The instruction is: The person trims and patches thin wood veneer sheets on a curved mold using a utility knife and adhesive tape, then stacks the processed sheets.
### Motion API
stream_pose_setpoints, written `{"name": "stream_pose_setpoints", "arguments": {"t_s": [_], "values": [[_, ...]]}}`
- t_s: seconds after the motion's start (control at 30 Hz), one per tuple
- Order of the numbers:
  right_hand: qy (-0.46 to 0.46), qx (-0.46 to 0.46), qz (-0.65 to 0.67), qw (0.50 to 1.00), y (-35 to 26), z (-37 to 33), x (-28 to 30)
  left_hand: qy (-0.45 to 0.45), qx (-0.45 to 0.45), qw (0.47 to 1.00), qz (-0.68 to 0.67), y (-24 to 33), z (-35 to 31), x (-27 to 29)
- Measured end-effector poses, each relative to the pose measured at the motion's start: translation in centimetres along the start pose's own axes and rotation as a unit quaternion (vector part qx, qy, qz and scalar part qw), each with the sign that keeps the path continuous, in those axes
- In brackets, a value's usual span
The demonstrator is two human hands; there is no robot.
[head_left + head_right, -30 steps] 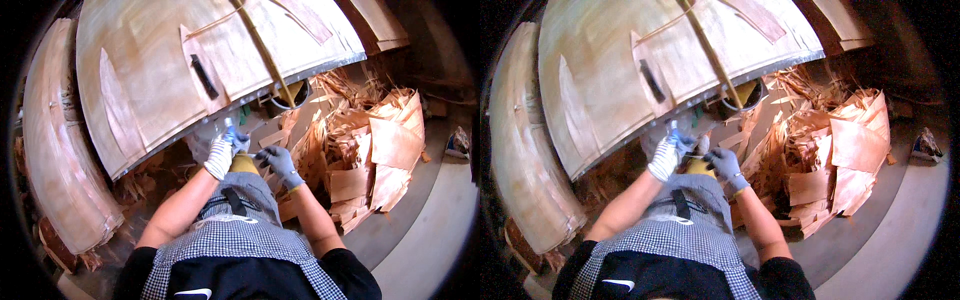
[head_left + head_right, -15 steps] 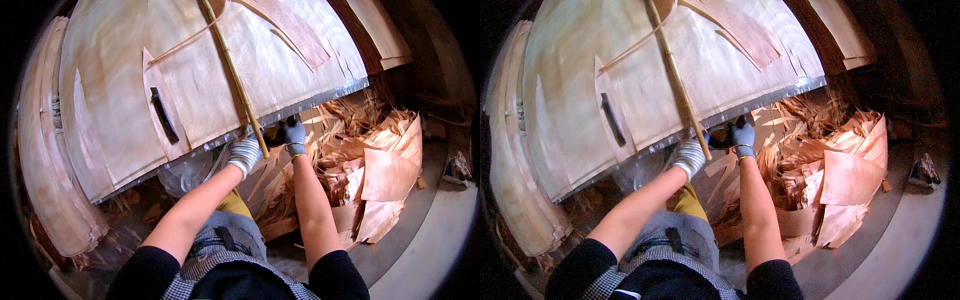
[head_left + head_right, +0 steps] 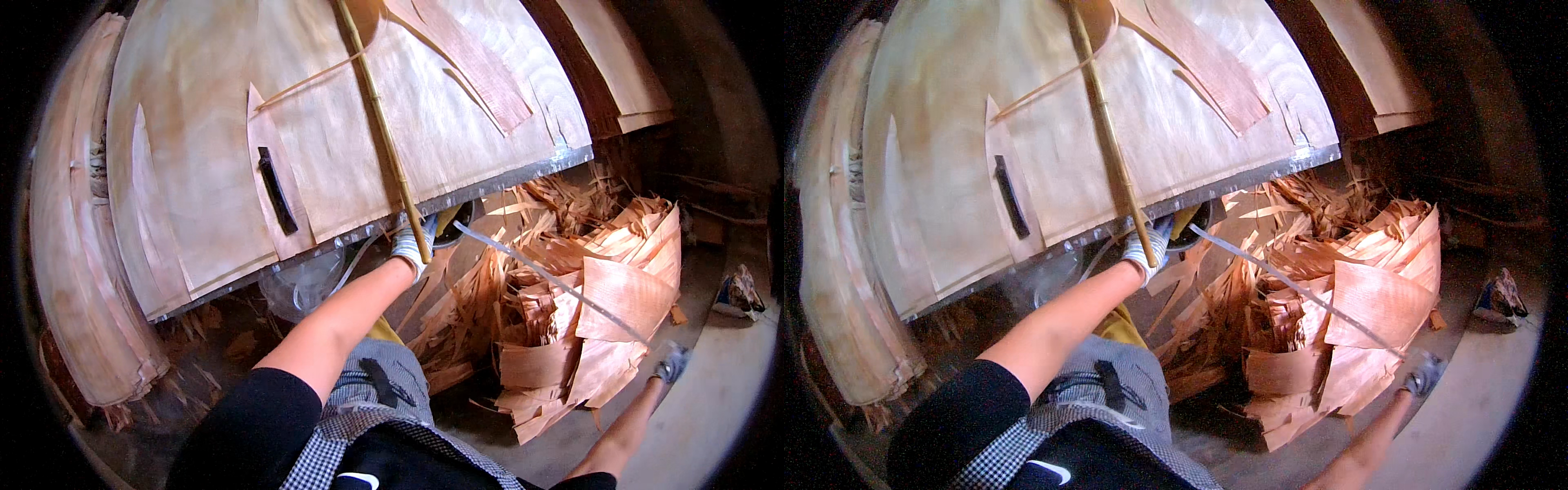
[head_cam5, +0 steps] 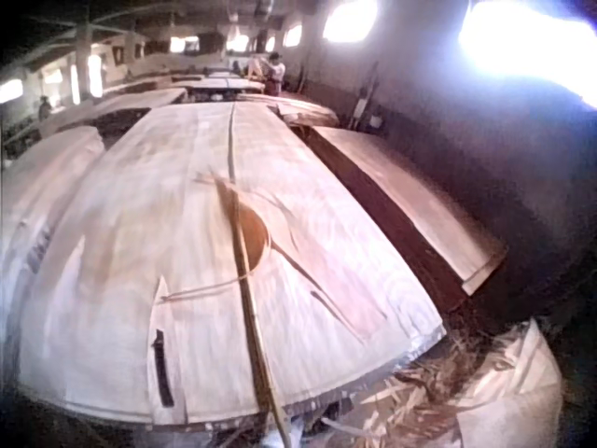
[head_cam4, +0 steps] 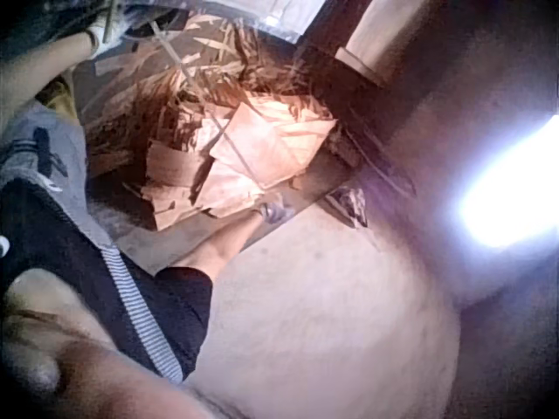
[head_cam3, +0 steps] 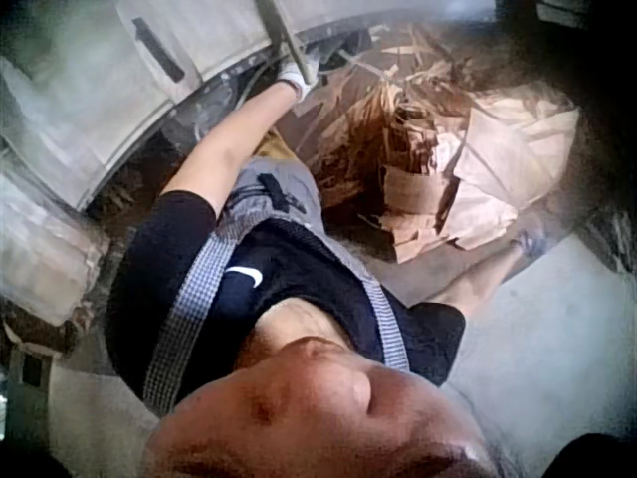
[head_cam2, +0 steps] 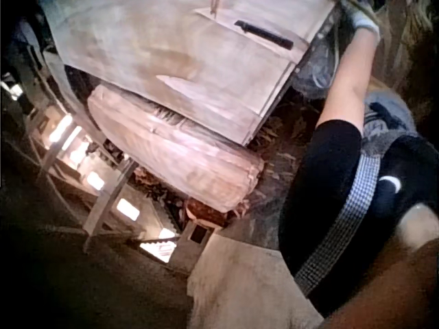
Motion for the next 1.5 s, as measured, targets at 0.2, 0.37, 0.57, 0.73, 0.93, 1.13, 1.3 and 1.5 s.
{"name": "stream_pose_setpoints", "arguments": {"t_s": [0.2,0.37,0.57,0.73,0.93,1.13,1.3,1.5], "values": [[-0.469,0.515,-0.226,0.681,-17.3,-41.5,-17.4,-0.328,-0.198,0.920,-0.087,15.9,-14.8,6.4],[-0.716,0.106,0.253,0.642,-35.6,-51.8,-14.8,-0.067,-0.037,0.912,-0.403,11.2,-19.1,14.4],[-0.858,-0.082,0.243,0.445,-44.8,-66.0,-14.5,0.180,-0.033,0.961,-0.205,4.0,-24.5,32.2],[-0.875,-0.224,0.264,0.339,-54.5,-72.5,-19.9,0.072,-0.192,0.969,0.137,-1.1,-26.3,36.5],[-0.803,0.120,0.182,0.555,-71.6,-81.2,-26.7,0.565,0.019,0.809,0.159,-25.4,-27.7,61.9],[-0.796,0.212,0.042,0.565,-81.8,-91.5,-34.4,0.452,0.165,0.837,0.260,-34.8,-22.7,66.1],[-0.626,0.388,0.010,0.677,-88.3,-94.0,-39.0,0.434,0.062,0.837,0.328,-34.0,-20.4,66.1],[-0.527,0.477,-0.107,0.695,-86.7,-92.6,-38.0,0.364,0.070,0.882,0.291,-35.5,-19.2,64.4]]}}
Point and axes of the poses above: each hand's wrist, its own z-axis towards the middle knuckle, its own x-axis out of the back of the hand, y = z × x, the point moved 10 cm from there along z, towards the middle knuckle, and after that the axes turned 12 degrees about -x, right-handed, at the moved point
